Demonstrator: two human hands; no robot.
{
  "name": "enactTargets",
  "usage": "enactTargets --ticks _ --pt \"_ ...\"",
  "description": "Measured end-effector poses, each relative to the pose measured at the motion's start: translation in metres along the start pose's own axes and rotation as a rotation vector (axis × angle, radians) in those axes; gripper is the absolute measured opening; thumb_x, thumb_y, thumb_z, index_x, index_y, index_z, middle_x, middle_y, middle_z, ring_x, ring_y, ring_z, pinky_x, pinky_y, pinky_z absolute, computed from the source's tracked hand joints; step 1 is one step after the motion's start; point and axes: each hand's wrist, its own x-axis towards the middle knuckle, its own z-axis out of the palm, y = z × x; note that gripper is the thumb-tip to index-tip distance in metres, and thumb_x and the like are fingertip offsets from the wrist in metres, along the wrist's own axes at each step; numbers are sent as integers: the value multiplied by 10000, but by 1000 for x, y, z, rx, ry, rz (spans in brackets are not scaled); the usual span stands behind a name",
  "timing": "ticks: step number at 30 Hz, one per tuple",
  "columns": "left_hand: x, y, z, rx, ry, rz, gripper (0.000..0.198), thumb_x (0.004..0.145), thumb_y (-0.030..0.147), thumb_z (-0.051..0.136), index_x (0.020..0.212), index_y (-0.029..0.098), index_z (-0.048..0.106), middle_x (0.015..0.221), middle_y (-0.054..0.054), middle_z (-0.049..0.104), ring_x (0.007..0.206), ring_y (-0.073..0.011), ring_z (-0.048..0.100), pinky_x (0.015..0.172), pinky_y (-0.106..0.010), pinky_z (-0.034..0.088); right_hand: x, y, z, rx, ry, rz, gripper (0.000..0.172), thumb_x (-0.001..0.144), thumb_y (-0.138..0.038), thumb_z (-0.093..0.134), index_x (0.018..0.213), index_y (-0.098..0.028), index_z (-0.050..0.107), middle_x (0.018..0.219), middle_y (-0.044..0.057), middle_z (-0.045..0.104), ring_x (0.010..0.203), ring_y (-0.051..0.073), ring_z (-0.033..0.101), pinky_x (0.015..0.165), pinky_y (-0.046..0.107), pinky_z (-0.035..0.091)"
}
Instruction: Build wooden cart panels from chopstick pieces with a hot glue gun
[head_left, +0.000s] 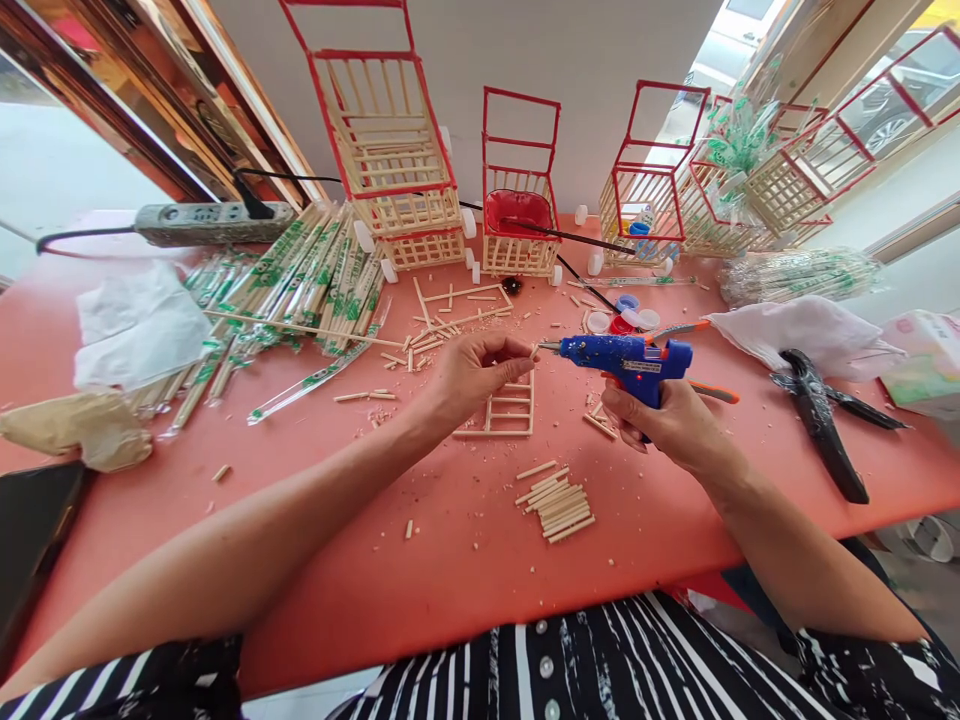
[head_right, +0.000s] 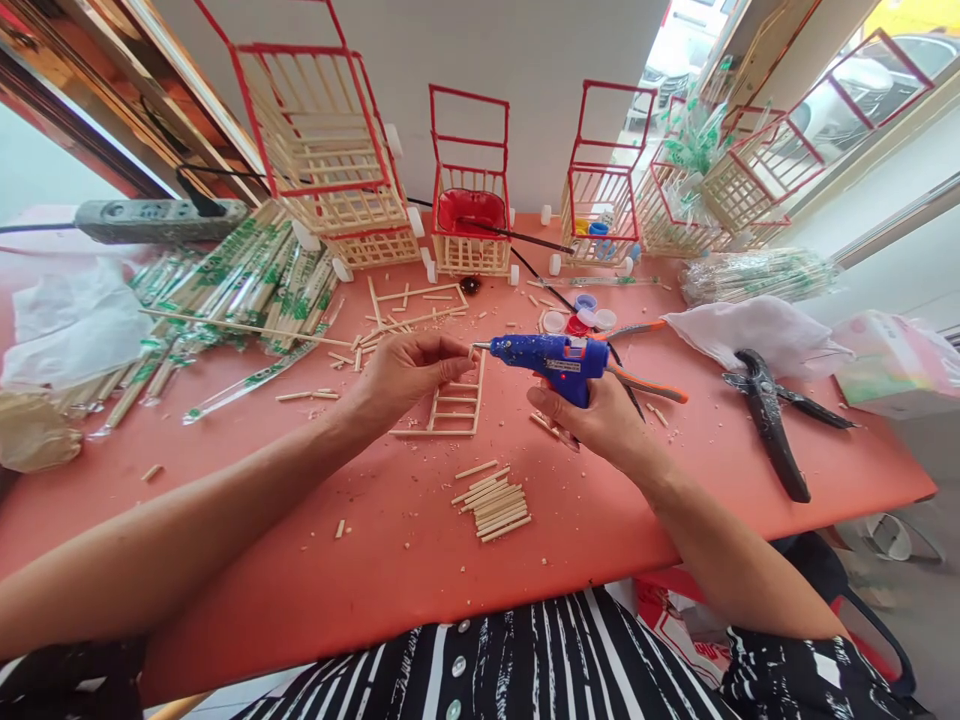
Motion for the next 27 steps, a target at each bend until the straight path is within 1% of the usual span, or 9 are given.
enactTargets --ticks 6,8,11,14,19,27 --pt "1 1 1 -12 3 -11 340 705 495 922 811 189 820 737 -21 737 667 -139 600 663 -290 503 3 12 -5 -103 31 -46 611 817 -791 770 796 -210 583 493 -52 498 395 114 473 410 267 368" --pt "1 1 1 -14 -5 -13 344 702 495 926 811 185 822 732 -21 736 667 -140 605 664 -291 505 5 17 -7 -122 39 -52 627 816 -811 762 805 -207 593 498 -48 505 405 115 475 418 269 374" --pt "1 0 0 -19 -22 -11 299 719 456 909 811 184 825 719 -16 732 653 -135 603 661 -288 502 7 22 -8 -131 55 -61 646 804 -830 767 828 -204 606 507 -46 511 415 115 476 425 269 378" --pt "0 0 0 -16 -22 -4 267 730 433 897 807 187 827 715 -13 731 646 -134 603 659 -287 503 7 22 -7 -111 52 -48 660 786 -840 782 830 -205 609 504 -49 506 410 115 473 421 271 382" --pt "-1 1 0 -12 -11 -16 329 721 492 920 811 188 831 719 -21 736 654 -142 614 658 -293 515 5 17 -6 -74 55 -20 676 749 -848 811 844 -205 624 481 -57 499 381 120 466 394 273 377" --pt "-1 0 0 -14 -12 -15 310 725 474 922 812 191 829 736 -25 744 668 -143 623 669 -294 521 4 17 -6 -83 46 -47 649 788 -832 791 809 -208 613 457 -57 496 371 113 463 390 263 374"
